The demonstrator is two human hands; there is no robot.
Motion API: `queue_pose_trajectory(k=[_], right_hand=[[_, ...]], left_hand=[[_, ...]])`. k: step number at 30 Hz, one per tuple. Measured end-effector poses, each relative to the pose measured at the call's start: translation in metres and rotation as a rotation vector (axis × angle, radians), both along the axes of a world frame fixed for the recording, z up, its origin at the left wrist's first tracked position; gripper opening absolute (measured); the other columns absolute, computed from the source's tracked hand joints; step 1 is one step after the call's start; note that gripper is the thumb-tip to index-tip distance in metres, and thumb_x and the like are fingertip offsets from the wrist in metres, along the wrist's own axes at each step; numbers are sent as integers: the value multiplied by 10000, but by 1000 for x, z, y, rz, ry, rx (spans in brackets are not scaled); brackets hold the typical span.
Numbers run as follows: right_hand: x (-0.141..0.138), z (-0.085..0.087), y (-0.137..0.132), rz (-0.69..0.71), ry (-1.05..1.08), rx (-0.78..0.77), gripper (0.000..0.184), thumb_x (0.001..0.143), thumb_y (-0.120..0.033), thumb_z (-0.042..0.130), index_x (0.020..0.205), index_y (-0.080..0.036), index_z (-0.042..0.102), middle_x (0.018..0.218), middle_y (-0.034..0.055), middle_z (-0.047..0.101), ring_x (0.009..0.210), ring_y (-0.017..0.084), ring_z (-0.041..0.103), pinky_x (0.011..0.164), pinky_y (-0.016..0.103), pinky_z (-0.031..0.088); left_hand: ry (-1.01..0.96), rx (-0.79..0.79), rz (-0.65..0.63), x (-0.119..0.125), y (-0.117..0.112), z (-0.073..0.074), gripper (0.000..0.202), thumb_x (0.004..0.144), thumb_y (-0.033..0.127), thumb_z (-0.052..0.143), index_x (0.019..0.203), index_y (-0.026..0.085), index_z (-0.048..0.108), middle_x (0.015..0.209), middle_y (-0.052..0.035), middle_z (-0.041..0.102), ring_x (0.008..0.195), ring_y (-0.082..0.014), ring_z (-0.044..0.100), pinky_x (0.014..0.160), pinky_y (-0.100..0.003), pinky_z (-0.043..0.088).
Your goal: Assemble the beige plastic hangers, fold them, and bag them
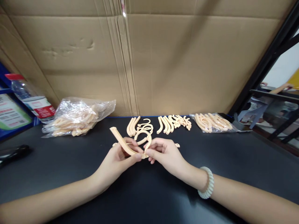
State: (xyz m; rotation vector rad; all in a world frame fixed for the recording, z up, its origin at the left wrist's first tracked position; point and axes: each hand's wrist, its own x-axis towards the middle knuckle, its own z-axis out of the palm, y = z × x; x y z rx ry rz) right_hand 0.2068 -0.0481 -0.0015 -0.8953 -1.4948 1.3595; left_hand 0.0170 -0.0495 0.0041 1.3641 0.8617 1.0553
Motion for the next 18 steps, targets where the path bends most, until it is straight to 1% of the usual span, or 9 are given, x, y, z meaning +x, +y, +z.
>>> queue_pose_trajectory(k=[2, 3, 5, 7, 9, 11, 13, 15, 18], right_hand=[[5, 2, 4, -19, -64, 76, 280, 799, -431, 720, 886, -167, 690, 719, 26, 665, 592, 138, 609, 569, 291, 533], [10, 3, 9, -63, -130, 160, 267, 834, -427, 684, 915, -173, 697, 736, 36, 677, 594, 144, 612, 575, 301, 534], [25, 8, 22, -198, -323, 420, 217, 900, -385, 609, 941, -197, 710, 786, 57, 696, 655, 171, 628, 636, 338, 541], [41, 11, 40, -296, -552, 727, 161, 912, -316, 590, 920, -220, 719, 891, 83, 713, 834, 228, 641, 803, 425, 530], [56, 10, 58, -257, -744, 882, 180, 920, -248, 557, 999, -218, 716, 952, 101, 707, 979, 271, 611, 890, 482, 501], [65, 6, 72, -193, -873, 942, 280, 918, -160, 514, 1139, -216, 675, 1093, 105, 693, 1140, 289, 551, 972, 513, 462], [68, 0, 81, -127, -966, 943, 386, 906, -98, 482, 1245, -223, 619, 1226, 97, 653, 1248, 293, 488, 1028, 537, 421], [68, -4, 84, -57, -1016, 922, 413, 904, -83, 471, 1271, -221, 600, 1257, 101, 636, 1254, 295, 489, 1036, 548, 414], [64, -5, 84, 8, -993, 901, 361, 916, -89, 455, 1203, -207, 640, 1147, 107, 670, 1131, 266, 567, 977, 506, 470]], left_hand=[[-6, -5, -40, 1, 0, 0, 272, 747, 242, 765, 860, 187, 523, 778, 24, 674, 772, -146, 664, 777, -298, 519], [-11, -13, -38, 1, 0, 0, 265, 744, 247, 767, 844, 184, 530, 771, 28, 659, 768, -144, 658, 775, -295, 514], [-21, -37, -12, 1, 0, 1, 264, 732, 256, 776, 824, 184, 539, 770, 31, 643, 771, -145, 649, 777, -295, 507], [-22, -55, 1, 1, 0, 2, 264, 731, 267, 778, 802, 186, 536, 771, 28, 641, 791, -154, 651, 797, -303, 498], [-20, -58, -3, 1, 0, 3, 268, 732, 277, 780, 780, 186, 532, 766, 26, 639, 807, -161, 654, 818, -312, 490], [-18, -54, -7, 0, 0, 4, 269, 733, 286, 780, 775, 188, 533, 766, 23, 642, 819, -169, 658, 830, -322, 484], [-4, -48, -8, 0, 0, 3, 258, 737, 297, 774, 781, 188, 545, 770, 13, 658, 816, -176, 658, 822, -327, 482], [21, -40, -3, -1, 0, 3, 231, 743, 306, 763, 793, 185, 572, 783, -1, 680, 809, -179, 653, 814, -330, 480], [54, -28, -6, -2, -1, 4, 182, 753, 309, 743, 800, 174, 630, 806, -18, 700, 798, -175, 637, 802, -320, 476]])
